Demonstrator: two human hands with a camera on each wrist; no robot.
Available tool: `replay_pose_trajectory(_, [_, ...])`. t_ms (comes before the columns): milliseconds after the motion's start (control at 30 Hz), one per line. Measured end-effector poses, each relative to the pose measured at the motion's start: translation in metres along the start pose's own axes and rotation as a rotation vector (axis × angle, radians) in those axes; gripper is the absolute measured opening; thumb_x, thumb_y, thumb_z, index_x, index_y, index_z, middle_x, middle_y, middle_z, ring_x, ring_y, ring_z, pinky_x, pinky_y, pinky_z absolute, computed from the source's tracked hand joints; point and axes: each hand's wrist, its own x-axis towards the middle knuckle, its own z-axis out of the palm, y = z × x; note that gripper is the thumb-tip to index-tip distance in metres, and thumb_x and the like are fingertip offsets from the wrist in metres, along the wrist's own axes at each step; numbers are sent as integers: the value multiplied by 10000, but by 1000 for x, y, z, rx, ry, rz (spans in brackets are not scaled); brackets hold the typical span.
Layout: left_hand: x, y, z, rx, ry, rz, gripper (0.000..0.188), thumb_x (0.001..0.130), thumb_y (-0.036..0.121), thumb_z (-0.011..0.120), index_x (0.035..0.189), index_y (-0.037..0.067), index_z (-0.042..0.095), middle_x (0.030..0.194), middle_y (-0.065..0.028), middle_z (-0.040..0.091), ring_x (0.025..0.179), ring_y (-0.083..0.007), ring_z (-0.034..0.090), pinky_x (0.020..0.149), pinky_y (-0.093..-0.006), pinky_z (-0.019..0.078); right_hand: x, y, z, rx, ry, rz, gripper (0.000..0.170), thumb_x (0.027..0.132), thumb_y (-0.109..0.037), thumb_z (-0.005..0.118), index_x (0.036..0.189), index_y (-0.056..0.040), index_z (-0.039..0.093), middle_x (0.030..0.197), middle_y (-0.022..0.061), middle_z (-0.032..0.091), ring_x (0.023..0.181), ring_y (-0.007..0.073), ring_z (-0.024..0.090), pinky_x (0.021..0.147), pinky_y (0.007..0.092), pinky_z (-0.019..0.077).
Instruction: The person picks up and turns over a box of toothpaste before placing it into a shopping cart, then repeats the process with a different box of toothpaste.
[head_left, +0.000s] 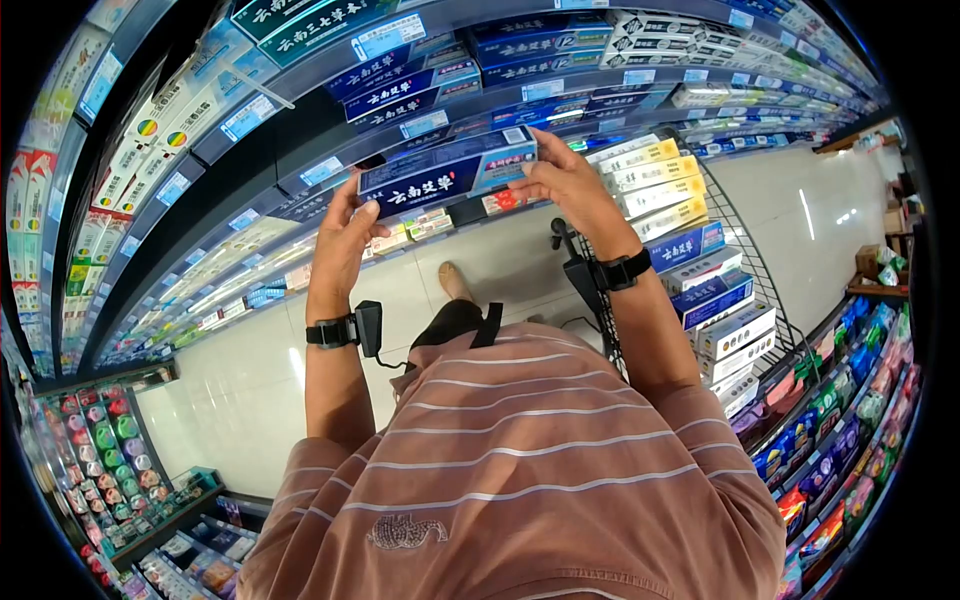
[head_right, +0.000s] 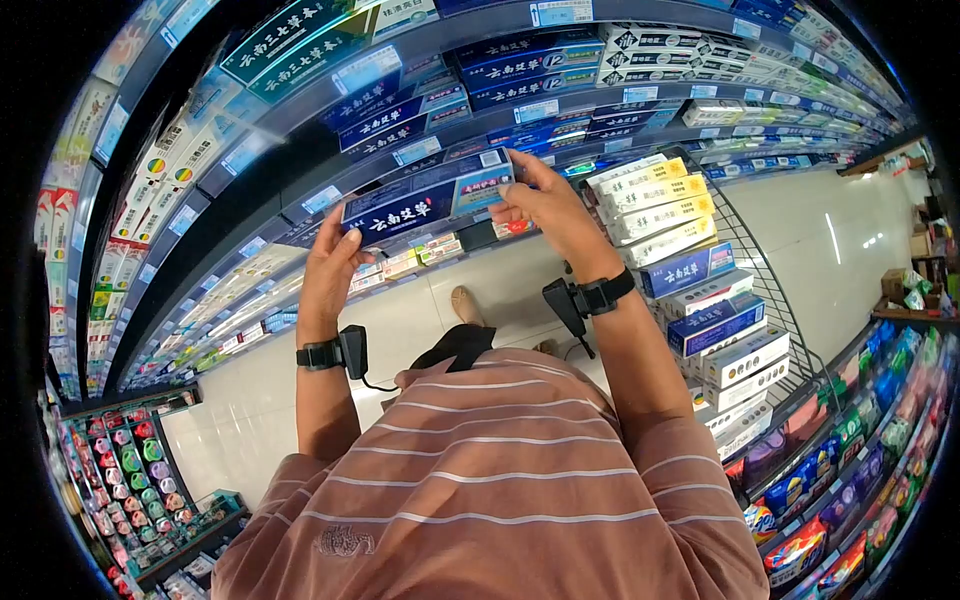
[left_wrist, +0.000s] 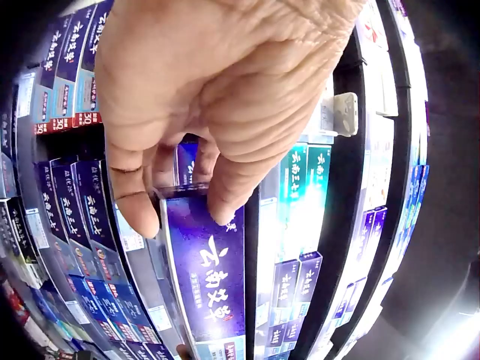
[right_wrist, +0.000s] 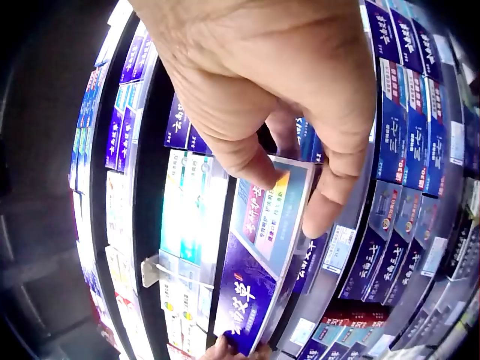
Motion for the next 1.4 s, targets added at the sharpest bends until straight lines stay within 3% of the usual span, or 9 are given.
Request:
replay_pose_trajectory(233, [-6,4,5,28,110,-126,589,1011,395,609,1443,10,499,918,-48,629,590,-115,531,506,-248,404,-6,-12,16,-55,120,109,621,982,-323,652,1486,-29,441,837,52,612,660,141,631,685,309,566])
replay_pose_trajectory(267, [-8,8,13,62,103,-116,587,1016,499,556,1314,-7,568,849,-41,606,554,-102,500,481,-244,360,-7,-17,21,-61,144,124,619,979,-360,651,1463,-21,463,808,51,606,636,138,620,669,307,562])
replay_pose_trajectory(400, [-1,-5,0,49,49,-196,552,1043,584,426,1055,56,587,710,-18,543,534,-101,480,467,-246,331,-3,-15,20,-50,195,203,643,931,-488,687,1394,-64,550,759,67,608,618,125,612,583,286,549])
replay_pose_trajectory(600, [-7,1,-3,-6,-82,-142,542,1042,571,446,1129,56,593,781,-34,587,603,-110,523,521,-250,383,5,-5,8,-107,211,247,633,930,-608,644,1181,-27,614,729,51,600,570,138,593,563,308,549])
replay_pose_trajectory(700, [-12,-1,-3,1,-33,-132,527,1027,517,534,1228,33,591,903,-52,638,728,-127,597,595,-255,468,0,-6,9,-123,191,257,852,865,-712,648,1338,-6,578,908,87,630,660,145,629,583,291,554])
replay_pose_trajectory(900, [-8,-3,-3,29,59,-101,542,1019,515,546,1201,9,611,878,-51,617,729,-134,605,575,-274,485,5,-5,14,-90,167,290,851,894,-671,638,1387,12,518,1170,150,584,718,184,651,596,300,567])
replay_pose_trajectory(1100, [-4,-1,-8,33,52,-212,575,1020,527,532,1258,4,571,884,-47,595,710,-139,600,570,-272,476,-1,-16,31,-80,202,218,620,937,-503,672,1253,19,564,1056,107,630,702,172,648,608,304,556])
replay_pose_trajectory(1200, [0,-12,-11,-12,4,-130,562,1012,465,578,1320,-2,534,910,-45,597,734,-139,603,583,-270,481,10,-5,19,-42,144,241,761,901,-552,697,1366,18,501,1256,144,571,713,179,659,584,297,561])
replay_pose_trajectory(1400, [-4,7,-8,286,5,-31,611,883,263,778,1378,30,506,900,-8,608,752,-88,571,608,-240,474,20,-10,33,-47,194,181,707,912,-537,692,1304,32,540,1212,138,575,746,180,661,626,318,576])
